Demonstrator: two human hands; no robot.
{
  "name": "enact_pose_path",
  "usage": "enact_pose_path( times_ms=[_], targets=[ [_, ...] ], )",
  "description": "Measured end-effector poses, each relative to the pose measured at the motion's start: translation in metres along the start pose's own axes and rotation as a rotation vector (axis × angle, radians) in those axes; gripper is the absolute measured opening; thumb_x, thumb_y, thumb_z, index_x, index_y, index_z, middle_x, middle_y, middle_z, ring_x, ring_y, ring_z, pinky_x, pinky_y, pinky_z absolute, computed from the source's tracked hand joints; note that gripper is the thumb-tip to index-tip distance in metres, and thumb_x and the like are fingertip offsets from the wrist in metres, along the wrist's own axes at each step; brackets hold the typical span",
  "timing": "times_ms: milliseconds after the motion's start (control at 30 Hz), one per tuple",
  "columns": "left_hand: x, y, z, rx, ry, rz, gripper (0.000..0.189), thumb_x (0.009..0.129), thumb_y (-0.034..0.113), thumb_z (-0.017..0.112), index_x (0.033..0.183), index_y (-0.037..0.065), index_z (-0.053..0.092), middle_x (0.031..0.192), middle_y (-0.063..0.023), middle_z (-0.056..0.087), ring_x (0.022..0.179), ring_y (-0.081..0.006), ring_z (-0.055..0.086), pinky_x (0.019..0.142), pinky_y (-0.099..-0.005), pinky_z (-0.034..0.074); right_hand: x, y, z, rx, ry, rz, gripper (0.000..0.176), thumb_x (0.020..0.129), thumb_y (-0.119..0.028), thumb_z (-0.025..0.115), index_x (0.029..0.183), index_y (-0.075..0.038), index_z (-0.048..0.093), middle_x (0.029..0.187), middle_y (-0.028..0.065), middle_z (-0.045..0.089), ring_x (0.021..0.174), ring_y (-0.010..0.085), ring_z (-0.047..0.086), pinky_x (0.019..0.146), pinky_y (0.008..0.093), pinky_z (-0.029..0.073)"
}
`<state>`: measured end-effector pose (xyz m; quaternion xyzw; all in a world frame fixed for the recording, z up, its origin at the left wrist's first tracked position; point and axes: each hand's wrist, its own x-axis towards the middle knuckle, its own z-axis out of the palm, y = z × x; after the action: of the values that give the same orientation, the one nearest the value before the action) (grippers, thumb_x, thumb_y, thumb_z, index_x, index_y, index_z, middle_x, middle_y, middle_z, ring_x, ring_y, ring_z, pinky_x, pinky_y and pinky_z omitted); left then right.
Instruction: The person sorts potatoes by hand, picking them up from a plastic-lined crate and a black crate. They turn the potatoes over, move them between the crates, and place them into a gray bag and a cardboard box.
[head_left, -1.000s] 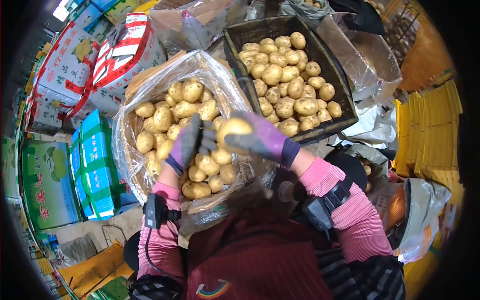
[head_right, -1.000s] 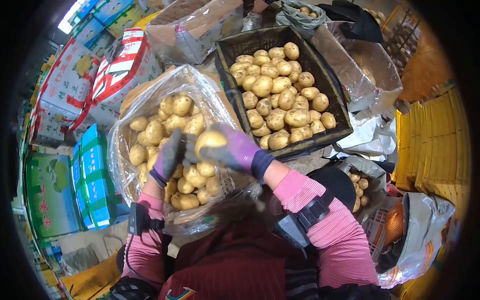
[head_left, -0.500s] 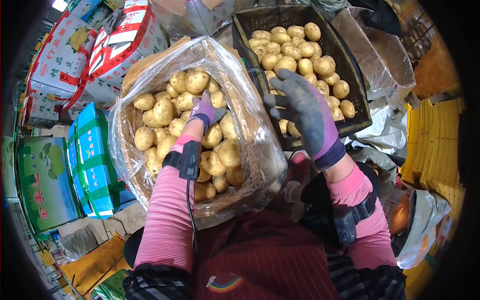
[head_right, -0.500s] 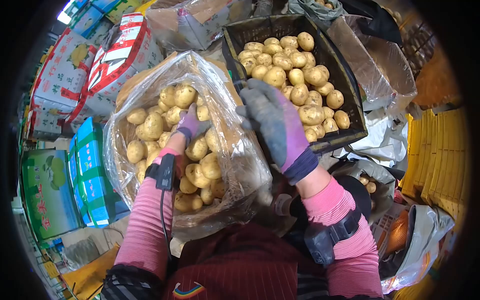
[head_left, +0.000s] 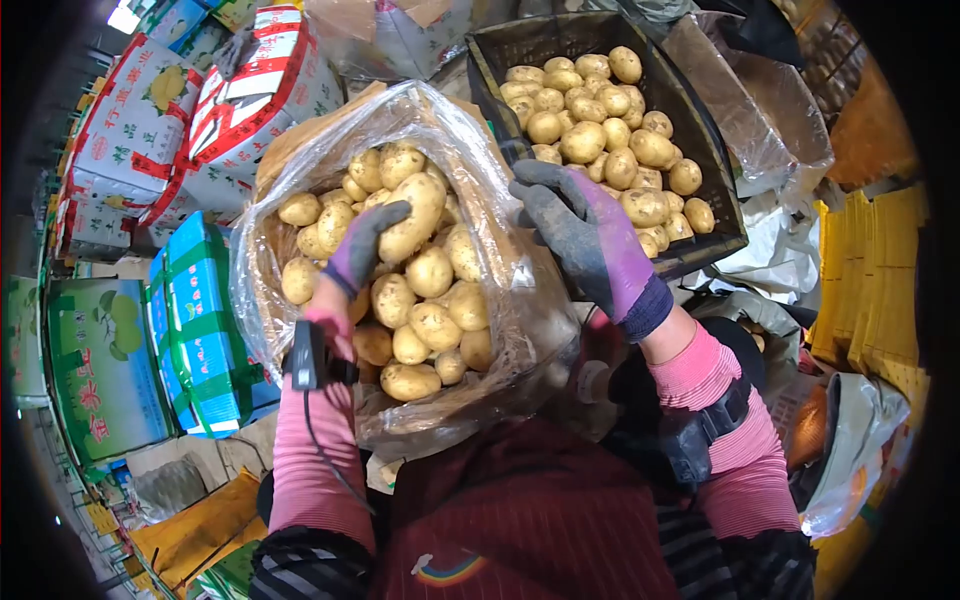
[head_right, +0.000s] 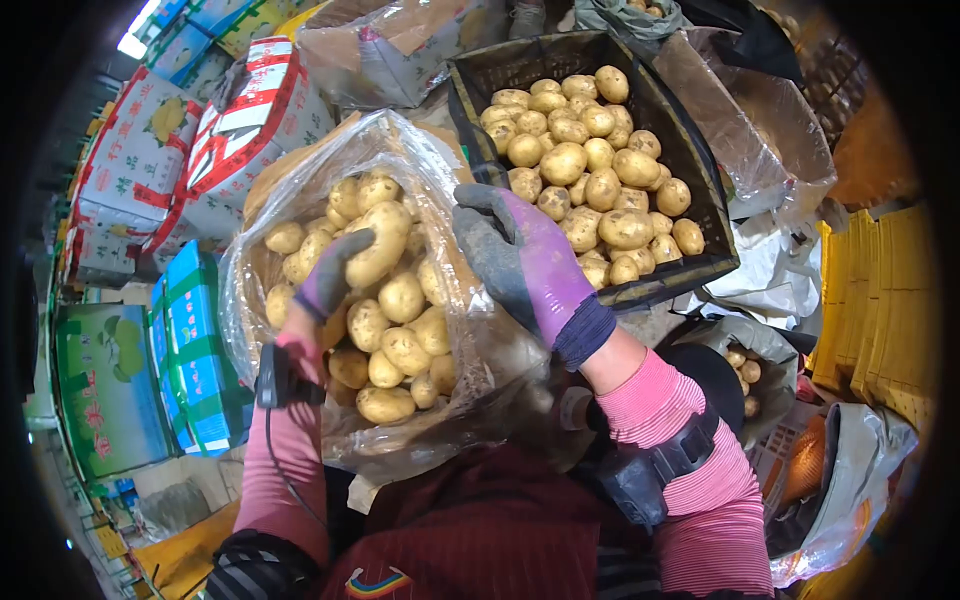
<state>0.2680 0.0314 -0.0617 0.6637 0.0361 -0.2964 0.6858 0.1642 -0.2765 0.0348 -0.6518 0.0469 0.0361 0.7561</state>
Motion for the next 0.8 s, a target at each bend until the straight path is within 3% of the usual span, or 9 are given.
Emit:
enact_pose_path(
  times_ms=[100, 200, 300, 467, 500, 600, 667, 733, 800],
  targets=[
    [-0.080, 0.013, 0.023, -0.354, -0.165, 0.186, 0.055, 0.095, 0.023, 0.071, 0.140, 0.000, 0.050, 0.134, -0.0181, 0.063, 0.119, -0.0264, 0.066, 0.100, -0.0405, 0.055, -0.006, -0.001, 0.010, -0.128, -0.098, 0.018, 0.041, 0.099, -0.018, 0.063, 0.134, 0.003, 0.060, 0.110, 0.0091, 0.070, 0.097, 0.0108, 0.062, 0.089, 0.0259, 0.052],
    [-0.125, -0.011, 0.019, 0.681, 0.122, 0.797, 0.079, 0.083, 0.016, 0.085, 0.147, 0.001, 0.041, 0.136, -0.0166, 0.062, 0.123, -0.0294, 0.064, 0.107, -0.0411, 0.051, -0.019, 0.000, 0.020, -0.264, -0.224, 0.039, 0.054, 0.095, -0.024, 0.067, 0.142, 0.001, 0.054, 0.119, 0.0162, 0.069, 0.109, 0.0198, 0.065, 0.097, 0.0323, 0.052],
    [-0.154, -0.011, 0.034, 0.654, 0.002, 0.557, 0.099, 0.078, 0.017, 0.090, 0.154, 0.005, 0.028, 0.148, -0.0155, 0.054, 0.135, -0.0254, 0.055, 0.116, -0.0408, 0.042, -0.027, 0.002, 0.030, -0.579, -0.483, -0.472, 0.086, 0.086, -0.027, 0.073, 0.159, -0.011, 0.030, 0.154, 0.0267, 0.041, 0.144, 0.0419, 0.040, 0.115, 0.0478, 0.040],
    [-0.193, -0.002, 0.080, 0.453, -0.100, 0.793, 0.079, 0.096, 0.035, 0.071, 0.156, 0.006, 0.029, 0.143, -0.0156, 0.059, 0.128, -0.0250, 0.061, 0.112, -0.0386, 0.047, -0.056, -0.018, 0.047, -0.996, -0.521, -0.876, 0.088, 0.079, -0.036, 0.081, 0.155, -0.023, 0.040, 0.152, 0.0229, 0.045, 0.140, 0.0398, 0.046, 0.111, 0.0480, 0.044],
    [-0.204, 0.011, 0.091, 0.629, -0.010, 0.865, 0.076, 0.099, 0.041, 0.067, 0.155, 0.005, 0.032, 0.141, -0.0161, 0.060, 0.125, -0.0252, 0.063, 0.110, -0.0381, 0.049, -0.062, -0.024, 0.046, -0.940, -0.560, -0.752, 0.085, 0.077, -0.039, 0.083, 0.151, -0.020, 0.045, 0.150, 0.0228, 0.047, 0.137, 0.0401, 0.049, 0.110, 0.0481, 0.044],
    [-0.227, 0.035, 0.100, -0.012, -0.102, 0.264, 0.078, 0.104, 0.065, 0.040, 0.147, 0.000, 0.046, 0.129, -0.0182, 0.067, 0.111, -0.0236, 0.069, 0.093, -0.0341, 0.057, -0.073, -0.030, 0.045, -0.822, -0.552, -0.587, 0.083, 0.075, -0.051, 0.086, 0.141, -0.011, 0.056, 0.144, 0.0208, 0.055, 0.127, 0.0371, 0.059, 0.106, 0.0465, 0.047],
    [-0.228, 0.032, 0.074, -0.374, -0.698, -0.073, 0.089, 0.103, 0.072, 0.025, 0.139, -0.003, 0.055, 0.121, -0.0186, 0.071, 0.102, -0.0214, 0.071, 0.082, -0.0306, 0.057, -0.084, -0.036, 0.042, -0.421, -0.490, -0.149, 0.090, 0.075, -0.060, 0.084, 0.140, -0.005, 0.055, 0.140, 0.0189, 0.058, 0.123, 0.0322, 0.062, 0.101, 0.0428, 0.051],
    [-0.250, 0.037, 0.093, -0.454, -0.670, -0.025, 0.083, 0.104, 0.069, 0.034, 0.140, -0.003, 0.053, 0.122, -0.0181, 0.070, 0.099, -0.0214, 0.071, 0.079, -0.0291, 0.056, -0.086, -0.022, 0.040, -0.053, -0.556, -0.052, 0.086, 0.083, -0.060, 0.079, 0.143, -0.004, 0.052, 0.138, 0.0159, 0.061, 0.120, 0.0277, 0.064, 0.099, 0.0397, 0.054],
    [-0.267, 0.043, 0.114, -0.075, -0.173, 0.082, 0.077, 0.105, 0.064, 0.039, 0.140, -0.002, 0.053, 0.124, -0.0163, 0.069, 0.102, -0.0230, 0.070, 0.081, -0.0312, 0.057, -0.100, -0.026, 0.037, 0.757, -0.578, 0.190, 0.070, 0.101, -0.047, 0.060, 0.153, -0.006, 0.040, 0.144, 0.0169, 0.056, 0.128, 0.0283, 0.060, 0.104, 0.0436, 0.054]
  ],
)
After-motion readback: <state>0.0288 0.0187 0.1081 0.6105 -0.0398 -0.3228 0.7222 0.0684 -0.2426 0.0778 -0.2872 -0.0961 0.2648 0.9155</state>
